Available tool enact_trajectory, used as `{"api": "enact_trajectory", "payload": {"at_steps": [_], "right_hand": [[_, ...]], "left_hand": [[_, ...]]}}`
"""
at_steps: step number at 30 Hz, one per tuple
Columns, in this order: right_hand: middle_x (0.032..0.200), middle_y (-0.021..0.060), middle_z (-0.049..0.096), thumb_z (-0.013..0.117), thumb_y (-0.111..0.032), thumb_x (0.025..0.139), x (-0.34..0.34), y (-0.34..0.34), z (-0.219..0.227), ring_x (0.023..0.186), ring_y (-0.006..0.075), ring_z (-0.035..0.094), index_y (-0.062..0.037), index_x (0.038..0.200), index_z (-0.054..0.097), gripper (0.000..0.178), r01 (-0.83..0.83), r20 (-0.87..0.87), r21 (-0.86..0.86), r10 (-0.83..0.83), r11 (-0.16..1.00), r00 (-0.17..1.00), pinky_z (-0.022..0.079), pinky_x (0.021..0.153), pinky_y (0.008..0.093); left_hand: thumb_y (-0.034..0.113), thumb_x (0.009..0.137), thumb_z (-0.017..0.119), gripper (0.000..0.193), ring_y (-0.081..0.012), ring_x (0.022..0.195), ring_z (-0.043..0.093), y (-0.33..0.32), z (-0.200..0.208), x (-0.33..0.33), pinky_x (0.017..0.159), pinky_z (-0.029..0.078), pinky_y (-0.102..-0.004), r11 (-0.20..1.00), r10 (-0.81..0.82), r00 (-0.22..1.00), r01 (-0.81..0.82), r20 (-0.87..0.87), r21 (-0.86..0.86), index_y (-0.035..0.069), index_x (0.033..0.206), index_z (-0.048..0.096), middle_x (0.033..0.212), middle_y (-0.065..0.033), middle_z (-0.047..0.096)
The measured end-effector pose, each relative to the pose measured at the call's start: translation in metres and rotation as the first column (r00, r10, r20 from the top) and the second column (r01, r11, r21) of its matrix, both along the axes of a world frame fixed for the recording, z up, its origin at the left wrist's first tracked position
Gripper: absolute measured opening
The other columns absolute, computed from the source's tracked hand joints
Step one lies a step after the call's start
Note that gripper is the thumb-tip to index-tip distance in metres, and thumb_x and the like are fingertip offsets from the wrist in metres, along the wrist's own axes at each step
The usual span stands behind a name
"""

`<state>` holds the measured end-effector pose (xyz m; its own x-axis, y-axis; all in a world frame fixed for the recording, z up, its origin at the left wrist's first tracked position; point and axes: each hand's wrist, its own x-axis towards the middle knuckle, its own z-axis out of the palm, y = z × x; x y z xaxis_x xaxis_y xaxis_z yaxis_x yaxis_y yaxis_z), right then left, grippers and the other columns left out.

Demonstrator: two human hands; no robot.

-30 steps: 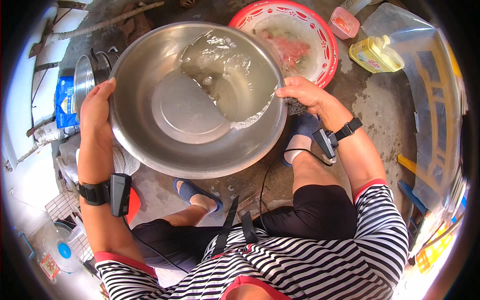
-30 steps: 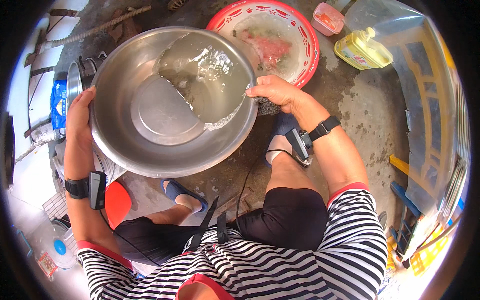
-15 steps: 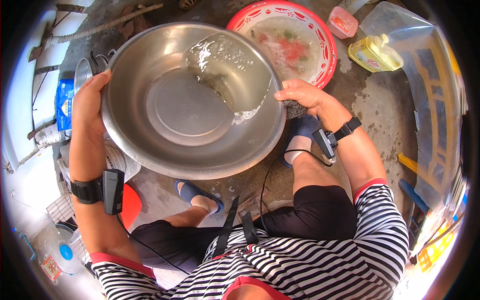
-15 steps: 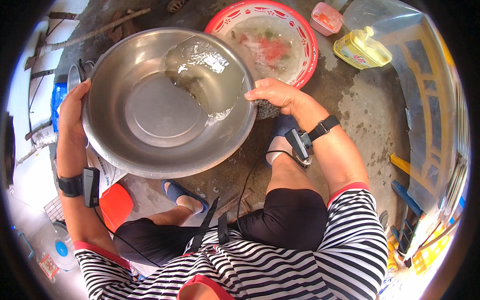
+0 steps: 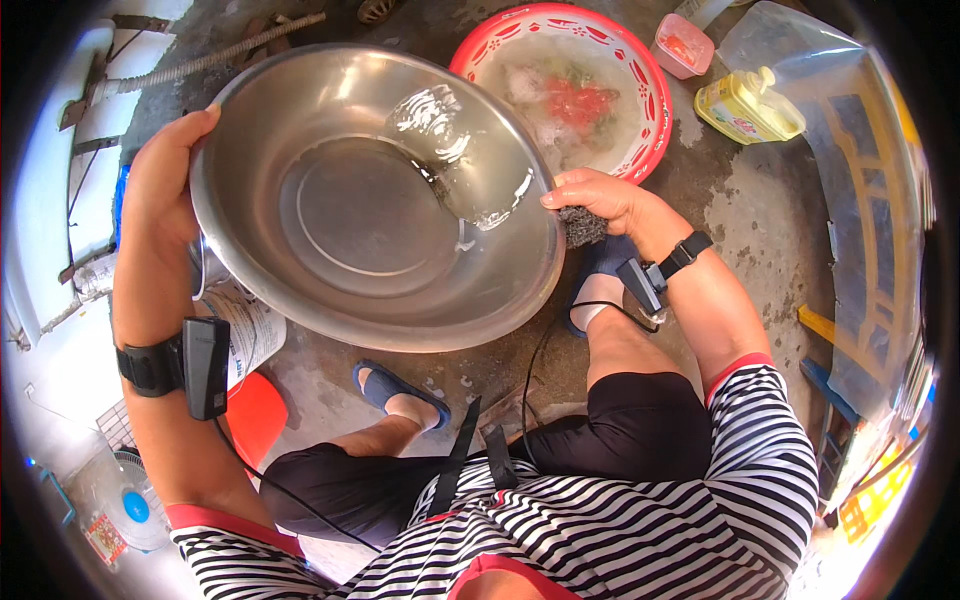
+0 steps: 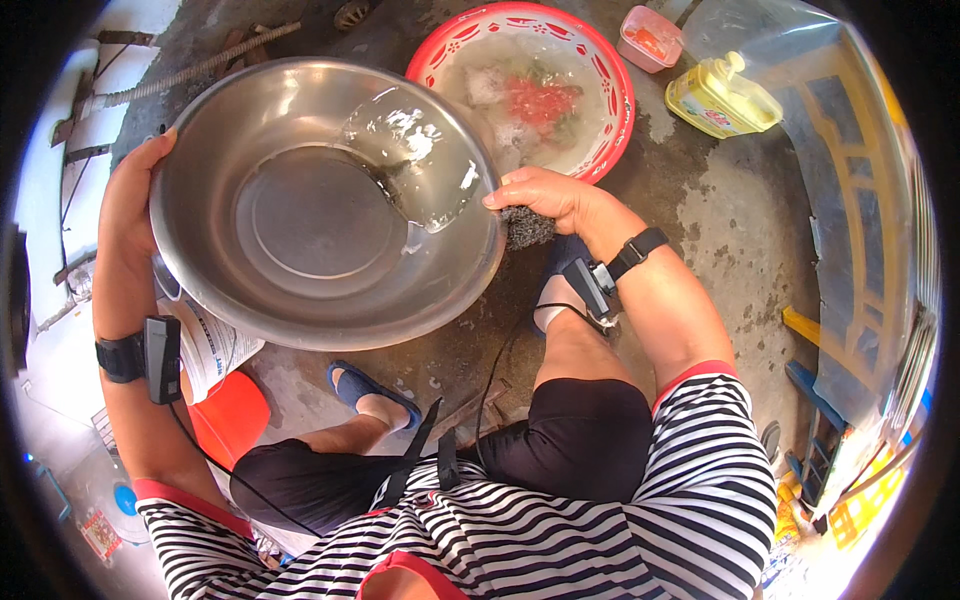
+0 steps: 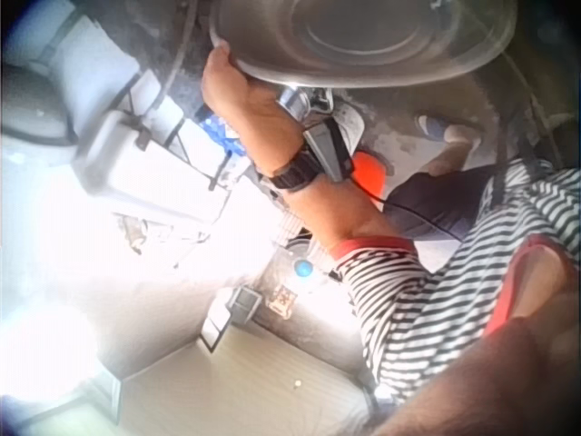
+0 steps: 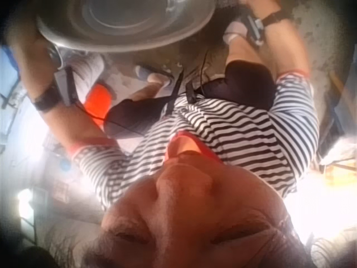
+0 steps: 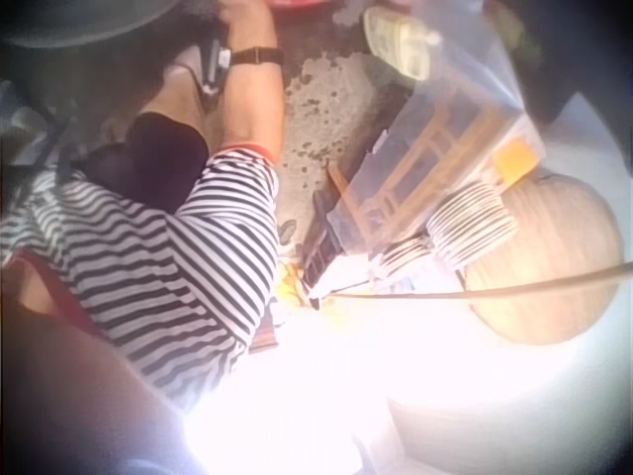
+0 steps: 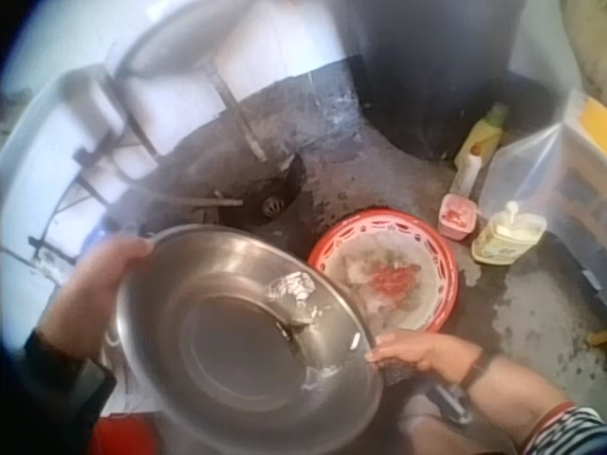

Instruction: The person washes several plates by hand in a large metal bowl and a red plastic basin using a steel wool scrubber, then sets the cleaned plates on a stack.

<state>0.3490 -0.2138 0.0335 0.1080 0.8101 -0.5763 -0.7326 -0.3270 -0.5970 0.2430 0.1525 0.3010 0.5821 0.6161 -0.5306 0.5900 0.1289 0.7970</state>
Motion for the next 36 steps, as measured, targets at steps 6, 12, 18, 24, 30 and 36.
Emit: {"api": "enact_trajectory", "payload": {"at_steps": [6, 12, 18, 24, 30, 36], "right_hand": [[0.078, 0.0026, 0.064, 0.070, -0.019, 0.081, 0.001, 0.001, 0.004, 0.070, 0.0123, 0.061, -0.0045, 0.080, 0.063, 0.016, 0.009, -0.023, -0.023, -0.009, 1.000, 1.000, 0.049, 0.065, 0.0280], [0.073, 0.0021, 0.063, 0.071, -0.021, 0.080, 0.016, -0.006, 0.026, 0.067, 0.0112, 0.058, -0.0042, 0.077, 0.064, 0.019, 0.076, 0.276, -0.049, -0.059, 0.996, 0.959, 0.046, 0.061, 0.0266], [0.080, 0.0034, 0.065, 0.066, -0.024, 0.082, 0.023, -0.003, 0.124, 0.072, 0.0092, 0.057, 0.0045, 0.088, 0.065, 0.029, 0.125, 0.583, -0.098, -0.044, 0.987, 0.812, 0.046, 0.067, 0.0249], [0.081, 0.0033, 0.064, 0.066, -0.024, 0.080, 0.015, -0.015, 0.172, 0.072, 0.0088, 0.056, 0.0053, 0.090, 0.065, 0.031, 0.039, 0.699, -0.161, 0.086, 0.986, 0.710, 0.045, 0.067, 0.0251], [0.079, 0.0021, 0.064, 0.065, -0.016, 0.080, -0.011, -0.028, 0.188, 0.069, 0.0081, 0.057, 0.0021, 0.084, 0.065, 0.019, 0.066, 0.528, -0.264, 0.086, 0.962, 0.845, 0.046, 0.065, 0.0236], [0.084, 0.0036, 0.066, 0.064, -0.018, 0.083, -0.035, -0.018, 0.201, 0.074, 0.0102, 0.061, 0.0004, 0.088, 0.065, 0.019, 0.048, 0.381, -0.327, 0.085, 0.944, 0.921, 0.048, 0.071, 0.0249]], "left_hand": [[0.020, 0.095, 0.046, 0.033, -0.0251, 0.073, 0.068, -0.009, 0.007, 0.011, 0.067, 0.058, -0.0337, 1.000, -0.023, 1.000, 0.024, 0.015, -0.014, -0.009, 0.105, 0.059, 0.091, -0.0215, 0.067], [0.014, 0.091, 0.052, 0.019, -0.0203, 0.071, 0.064, 0.002, -0.008, -0.017, 0.065, 0.054, -0.0327, 0.998, -0.028, 0.997, 0.024, 0.069, 0.062, -0.002, 0.096, 0.061, 0.085, -0.0120, 0.066], [0.014, 0.089, 0.054, 0.019, -0.0207, 0.079, 0.062, 0.014, -0.078, -0.093, 0.073, 0.051, -0.0320, 0.944, 0.318, 0.947, -0.321, 0.049, 0.077, 0.001, 0.102, 0.060, 0.092, -0.0103, 0.065], [0.016, 0.091, 0.057, 0.016, -0.0167, 0.076, 0.060, -0.027, -0.129, -0.138, 0.067, 0.050, -0.0293, 0.929, 0.366, 0.927, -0.358, 0.084, -0.090, 0.000, 0.093, 0.060, 0.087, -0.0078, 0.063], [0.017, 0.091, 0.058, 0.016, -0.0150, 0.071, 0.057, -0.038, -0.145, -0.171, 0.066, 0.048, -0.0295, 0.951, 0.278, 0.959, -0.282, -0.050, -0.124, 0.001, 0.094, 0.060, 0.082, -0.0053, 0.061], [0.018, 0.092, 0.059, 0.014, -0.0121, 0.065, 0.053, -0.030, -0.152, -0.202, 0.061, 0.045, -0.0273, 0.955, 0.195, 0.974, -0.216, -0.118, -0.204, 0.004, 0.091, 0.060, 0.076, -0.0014, 0.059]]}}
